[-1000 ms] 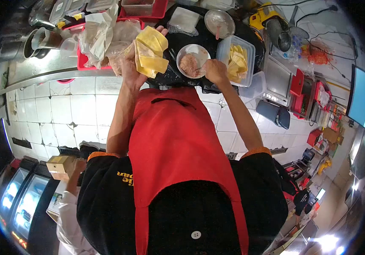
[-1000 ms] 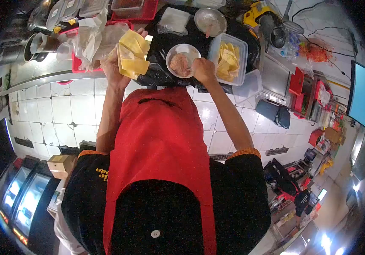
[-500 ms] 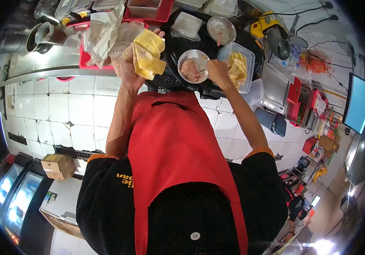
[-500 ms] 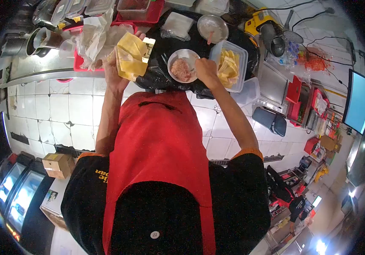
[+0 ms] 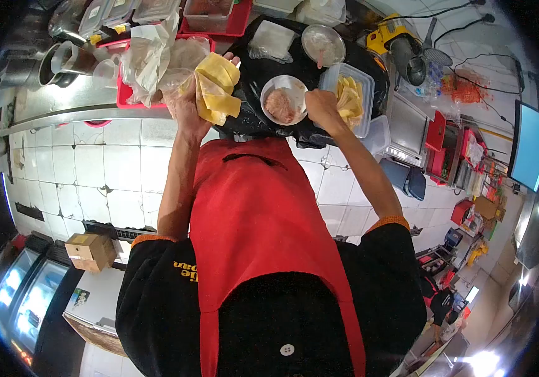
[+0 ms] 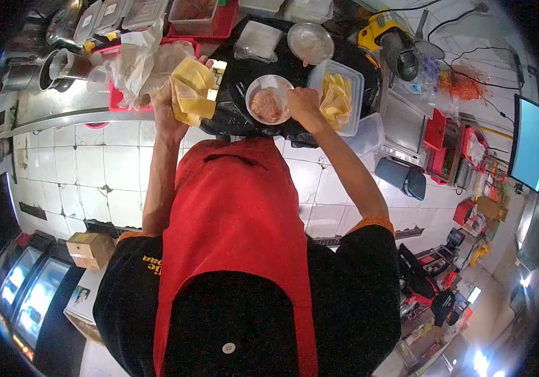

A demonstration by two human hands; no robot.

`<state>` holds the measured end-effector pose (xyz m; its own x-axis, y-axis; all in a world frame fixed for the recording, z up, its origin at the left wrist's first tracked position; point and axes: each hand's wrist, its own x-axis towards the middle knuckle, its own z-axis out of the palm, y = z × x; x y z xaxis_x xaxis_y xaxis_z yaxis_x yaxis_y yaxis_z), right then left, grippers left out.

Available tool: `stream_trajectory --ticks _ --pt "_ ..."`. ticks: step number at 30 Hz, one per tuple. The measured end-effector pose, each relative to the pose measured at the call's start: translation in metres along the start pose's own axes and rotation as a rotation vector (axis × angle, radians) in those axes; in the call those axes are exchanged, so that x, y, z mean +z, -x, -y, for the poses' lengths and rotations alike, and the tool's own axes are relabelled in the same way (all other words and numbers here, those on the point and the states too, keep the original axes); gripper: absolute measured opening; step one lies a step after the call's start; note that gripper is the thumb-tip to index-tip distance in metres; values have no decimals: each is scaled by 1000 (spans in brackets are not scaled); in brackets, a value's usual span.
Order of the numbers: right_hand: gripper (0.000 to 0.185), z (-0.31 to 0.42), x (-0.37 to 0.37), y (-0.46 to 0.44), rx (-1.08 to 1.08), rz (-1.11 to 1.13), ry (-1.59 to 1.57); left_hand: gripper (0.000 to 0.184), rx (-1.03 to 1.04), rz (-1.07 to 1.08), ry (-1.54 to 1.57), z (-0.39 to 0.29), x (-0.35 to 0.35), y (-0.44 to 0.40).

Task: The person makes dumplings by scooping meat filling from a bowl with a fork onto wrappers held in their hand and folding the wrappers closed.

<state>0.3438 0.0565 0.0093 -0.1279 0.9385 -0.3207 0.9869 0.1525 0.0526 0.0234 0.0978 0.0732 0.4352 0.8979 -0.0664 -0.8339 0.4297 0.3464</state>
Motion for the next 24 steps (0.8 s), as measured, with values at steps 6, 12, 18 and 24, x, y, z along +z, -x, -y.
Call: stream_trajectory --ticks 6,12,18,24 --pt "8 -22 -7 -7 31 -32 -134 62 -40 12 -107 3 1 2" --pt "15 -12 32 1 -26 -52 -36 61 -72 43 -164 9 10 -3" --pt "11 -2 12 -7 -84 -70 -22 59 -61 61 -137 11 6 -10" --pt "10 -4 2 4 -140 -46 -3 58 -26 29 -183 4 9 -2"
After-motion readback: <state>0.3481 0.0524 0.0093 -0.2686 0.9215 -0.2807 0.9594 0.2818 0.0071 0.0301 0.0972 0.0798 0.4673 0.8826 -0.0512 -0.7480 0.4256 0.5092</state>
